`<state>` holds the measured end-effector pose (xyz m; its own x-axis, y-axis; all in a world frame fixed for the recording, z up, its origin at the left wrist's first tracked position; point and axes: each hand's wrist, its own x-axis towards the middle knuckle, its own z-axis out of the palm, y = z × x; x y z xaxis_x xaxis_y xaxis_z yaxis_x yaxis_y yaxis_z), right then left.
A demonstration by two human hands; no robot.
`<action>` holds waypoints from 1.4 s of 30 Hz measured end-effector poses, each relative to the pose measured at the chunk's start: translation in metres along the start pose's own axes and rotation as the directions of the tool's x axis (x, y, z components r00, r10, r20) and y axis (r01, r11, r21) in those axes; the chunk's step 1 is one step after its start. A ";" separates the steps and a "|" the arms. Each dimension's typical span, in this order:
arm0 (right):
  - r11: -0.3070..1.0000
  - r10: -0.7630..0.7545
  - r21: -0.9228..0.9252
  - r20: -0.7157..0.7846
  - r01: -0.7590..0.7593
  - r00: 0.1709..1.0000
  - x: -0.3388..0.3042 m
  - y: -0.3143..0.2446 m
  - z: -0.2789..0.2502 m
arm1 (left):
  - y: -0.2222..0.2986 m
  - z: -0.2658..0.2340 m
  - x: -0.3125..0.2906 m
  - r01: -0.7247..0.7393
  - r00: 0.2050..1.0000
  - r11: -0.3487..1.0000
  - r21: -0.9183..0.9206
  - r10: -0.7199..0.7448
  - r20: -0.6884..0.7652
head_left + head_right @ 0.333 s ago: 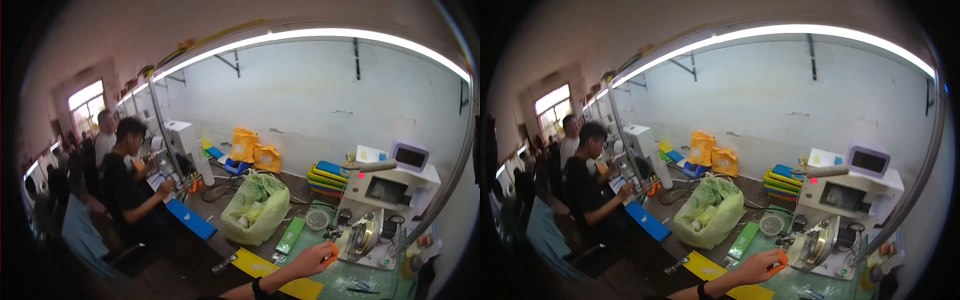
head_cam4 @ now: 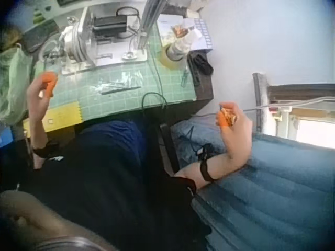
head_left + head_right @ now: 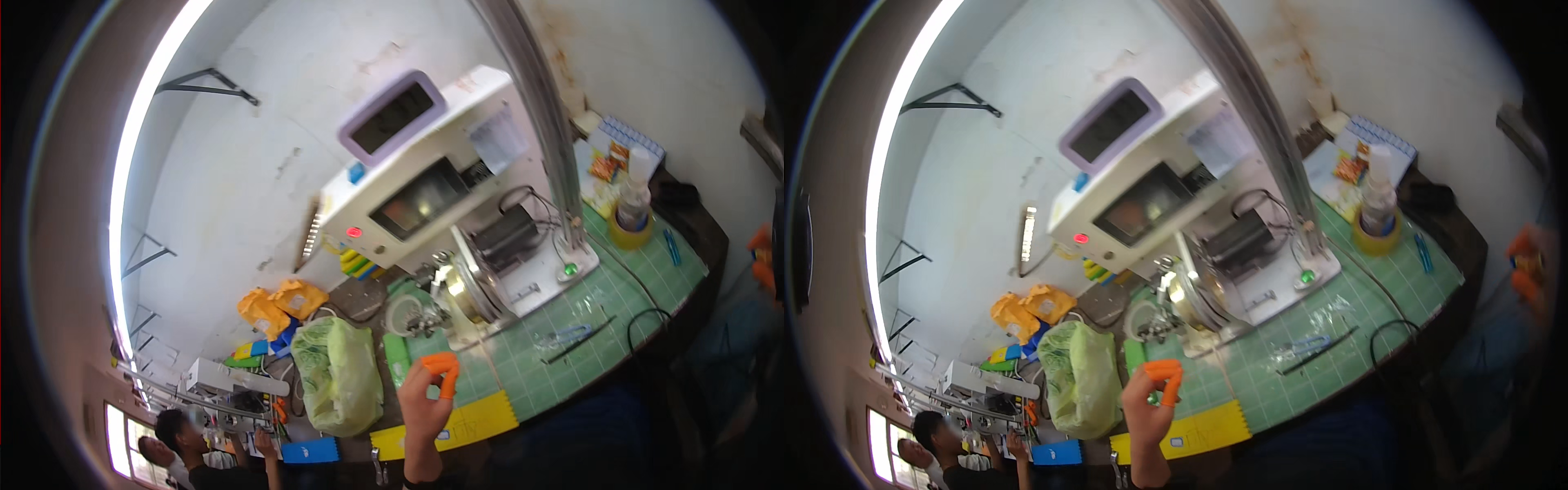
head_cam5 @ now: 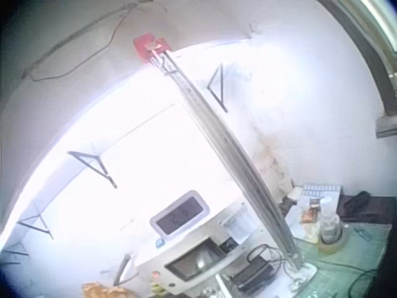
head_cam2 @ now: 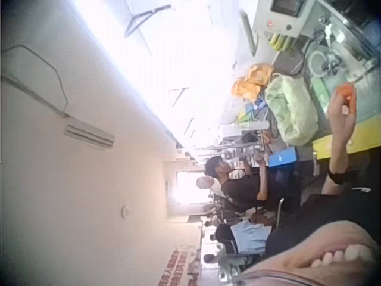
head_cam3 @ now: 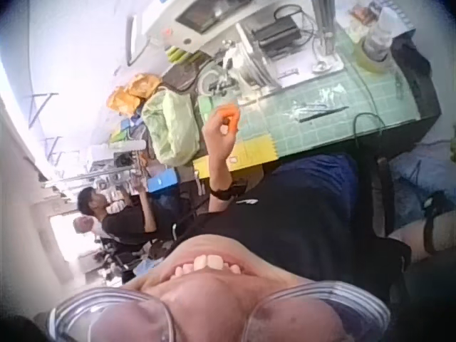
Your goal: Assembling small precision components using an industrial machine fixture and tweezers.
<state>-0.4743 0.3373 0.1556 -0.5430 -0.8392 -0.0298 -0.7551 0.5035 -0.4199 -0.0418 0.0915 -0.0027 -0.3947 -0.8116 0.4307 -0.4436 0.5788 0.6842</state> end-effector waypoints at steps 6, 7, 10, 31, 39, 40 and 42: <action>0.975 0.083 0.224 -0.287 -0.018 0.954 0.125 0.095 0.050 | 0.012 0.006 0.009 -0.006 0.999 0.994 0.109 0.009 -0.031; 0.986 0.067 0.163 -0.243 -0.028 0.968 0.152 0.100 0.042 | 0.016 0.010 0.008 0.026 0.999 0.992 0.121 -0.022 -0.034; 0.919 -0.027 0.352 -0.399 0.180 0.917 0.228 0.071 0.052 | 0.016 0.015 0.002 0.092 0.995 0.979 0.182 -0.083 -0.060; 0.692 -0.719 0.137 0.214 0.708 0.661 0.400 -0.061 0.241 | 0.011 0.021 -0.001 0.171 0.981 0.985 0.023 -0.168 -0.097; 0.456 -0.881 0.172 0.224 0.873 0.416 0.393 -0.170 0.217 | 0.025 0.014 -0.021 0.155 0.968 0.984 0.089 -0.133 -0.211; 0.481 -0.867 0.150 0.224 0.864 0.445 0.394 -0.160 0.207 | 0.023 0.013 -0.022 0.153 0.969 0.986 0.064 -0.137 -0.208; 0.549 -0.826 0.103 0.220 0.830 0.519 0.398 -0.136 0.189 | 0.021 0.011 -0.021 0.134 0.968 0.989 0.061 -0.117 -0.222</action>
<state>-0.5185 -0.1044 0.0297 0.4229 -0.8966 0.1317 -0.8271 -0.4412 -0.3483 -0.0515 0.1218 -0.0037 -0.1512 -0.8711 0.4672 -0.5404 0.4686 0.6989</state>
